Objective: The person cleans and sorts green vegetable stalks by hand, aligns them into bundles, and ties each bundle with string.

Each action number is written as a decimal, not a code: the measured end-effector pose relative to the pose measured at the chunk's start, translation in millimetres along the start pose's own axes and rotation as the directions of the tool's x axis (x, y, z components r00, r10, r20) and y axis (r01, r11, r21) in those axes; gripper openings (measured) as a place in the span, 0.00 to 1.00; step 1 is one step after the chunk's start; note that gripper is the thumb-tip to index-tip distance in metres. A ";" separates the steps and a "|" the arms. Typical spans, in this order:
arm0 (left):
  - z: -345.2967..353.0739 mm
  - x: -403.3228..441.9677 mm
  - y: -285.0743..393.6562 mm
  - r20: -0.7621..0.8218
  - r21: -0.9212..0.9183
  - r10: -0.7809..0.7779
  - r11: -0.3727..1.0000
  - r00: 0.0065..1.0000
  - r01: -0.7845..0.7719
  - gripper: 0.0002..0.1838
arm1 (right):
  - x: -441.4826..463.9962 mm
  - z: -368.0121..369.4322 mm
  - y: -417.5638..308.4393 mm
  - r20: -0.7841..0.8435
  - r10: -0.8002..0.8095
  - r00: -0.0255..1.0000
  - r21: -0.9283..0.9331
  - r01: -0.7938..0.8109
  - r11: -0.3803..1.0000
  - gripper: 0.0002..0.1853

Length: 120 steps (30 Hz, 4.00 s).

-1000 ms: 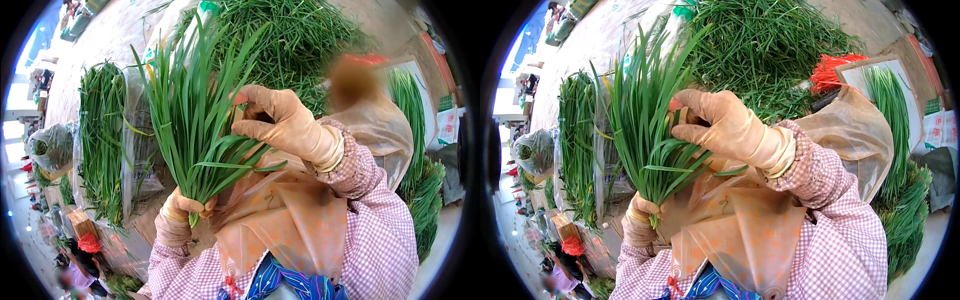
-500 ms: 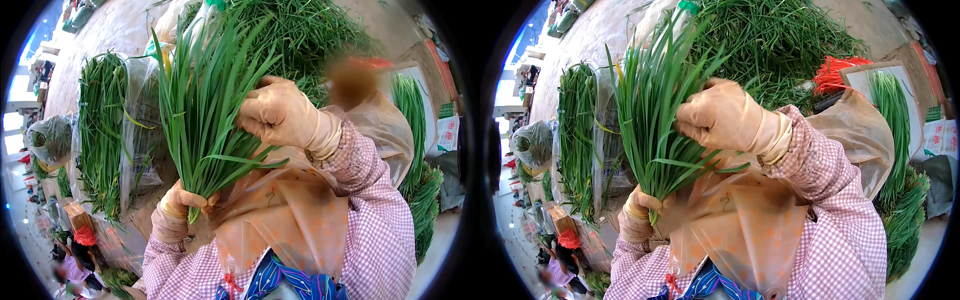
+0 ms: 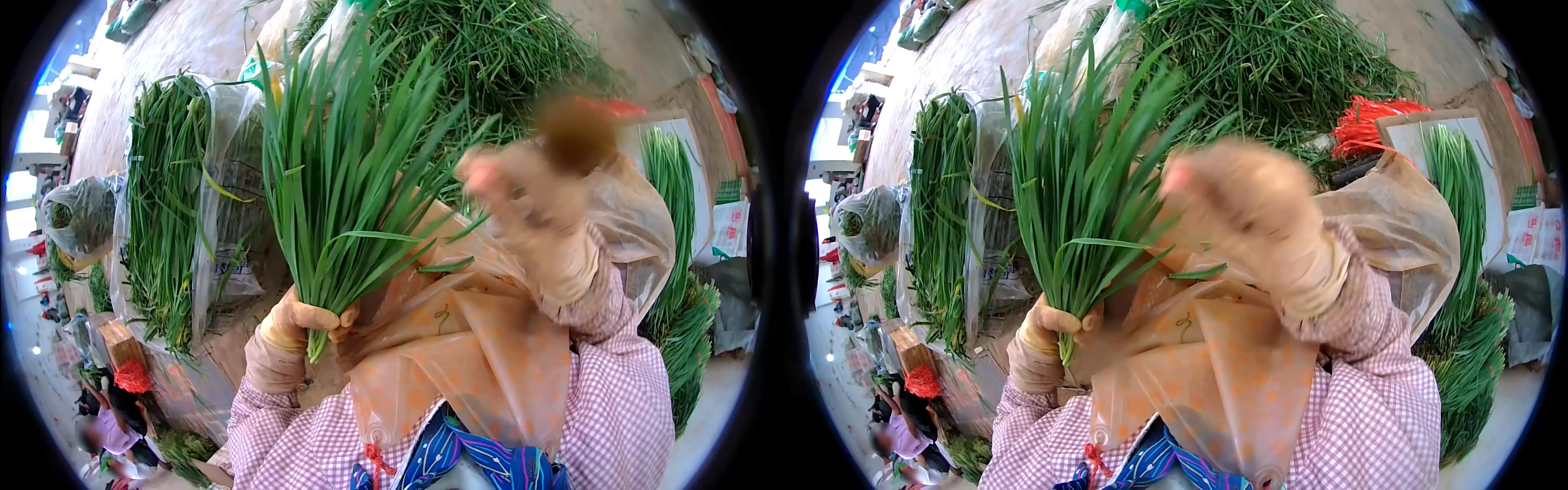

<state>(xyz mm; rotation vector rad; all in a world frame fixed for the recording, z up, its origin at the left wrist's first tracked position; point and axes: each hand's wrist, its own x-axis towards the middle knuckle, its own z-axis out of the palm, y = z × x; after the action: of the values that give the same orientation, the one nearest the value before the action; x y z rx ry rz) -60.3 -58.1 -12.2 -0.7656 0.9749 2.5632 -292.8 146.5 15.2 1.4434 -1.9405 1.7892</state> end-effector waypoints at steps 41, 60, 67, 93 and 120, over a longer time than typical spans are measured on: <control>23.3 -10.7 2.9 -0.069 0.703 0.027 0.711 0.997 0.030 0.18 | 69.6 7.3 13.8 0.419 -0.216 0.882 -0.406 0.395 0.824 0.07; 19.2 -9.5 16.0 -0.008 0.460 -0.107 0.882 0.994 0.099 0.21 | 40.1 7.3 -6.8 0.487 0.480 0.730 -0.067 -0.517 0.854 0.19; 16.5 -8.3 8.2 -0.006 0.447 -0.011 0.894 1.000 0.013 0.18 | 32.0 21.5 -2.2 0.553 0.142 0.821 -0.272 0.017 0.962 0.09; 25.1 -9.9 2.8 -0.140 0.806 -0.001 0.580 0.990 0.115 0.28 | 23.0 10.8 -17.1 0.548 0.158 0.821 -0.349 0.053 0.936 0.05; 52.0 -11.6 14.5 -0.202 0.891 0.021 0.420 0.979 0.174 0.27 | 66.9 -33.1 26.8 0.374 0.049 0.926 -0.517 0.165 0.840 0.11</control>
<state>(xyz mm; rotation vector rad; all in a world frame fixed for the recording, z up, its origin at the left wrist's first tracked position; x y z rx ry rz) -76.7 -34.2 34.8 -0.6471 2.0499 1.4334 -363.0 133.6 49.7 1.6727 -2.2847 0.8428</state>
